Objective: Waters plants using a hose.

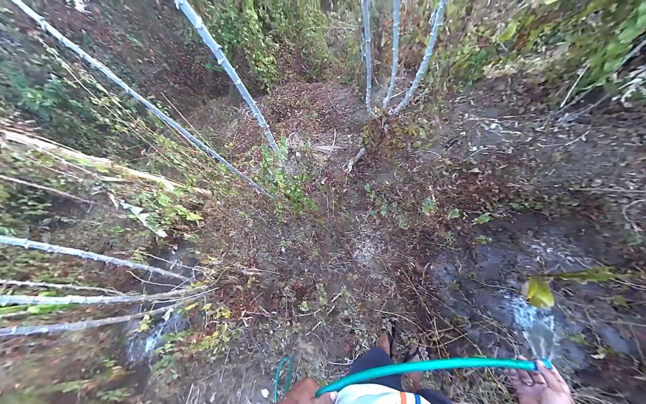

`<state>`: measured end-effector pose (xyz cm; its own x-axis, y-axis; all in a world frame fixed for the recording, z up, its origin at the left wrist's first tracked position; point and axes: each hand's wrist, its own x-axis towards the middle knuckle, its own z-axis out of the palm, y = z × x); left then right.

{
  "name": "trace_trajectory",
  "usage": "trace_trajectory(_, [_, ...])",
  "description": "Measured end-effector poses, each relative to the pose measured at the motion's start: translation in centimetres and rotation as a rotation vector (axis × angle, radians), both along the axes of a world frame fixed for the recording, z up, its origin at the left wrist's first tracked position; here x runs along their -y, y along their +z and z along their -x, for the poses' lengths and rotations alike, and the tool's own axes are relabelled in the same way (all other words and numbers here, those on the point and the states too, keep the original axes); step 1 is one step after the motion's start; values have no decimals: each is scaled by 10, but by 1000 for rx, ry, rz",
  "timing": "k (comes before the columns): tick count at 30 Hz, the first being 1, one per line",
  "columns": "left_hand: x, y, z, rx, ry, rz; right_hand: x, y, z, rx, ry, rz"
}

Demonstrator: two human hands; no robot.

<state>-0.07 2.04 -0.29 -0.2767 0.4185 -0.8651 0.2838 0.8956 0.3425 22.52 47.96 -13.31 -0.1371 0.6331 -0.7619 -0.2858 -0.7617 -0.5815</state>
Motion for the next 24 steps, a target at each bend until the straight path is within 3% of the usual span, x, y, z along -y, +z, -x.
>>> trace_trajectory(4, [1,1,-1,-38,-40,-108,-3,-1,0,3,26,-15])
trace_trajectory(16, [4,-9,1,-28,-19,-99,-4,-6,-1,3,13,-6])
trace_trajectory(24, [4,-10,1,-6,-22,-69,-7,-39,-5,-5,-19,-34])
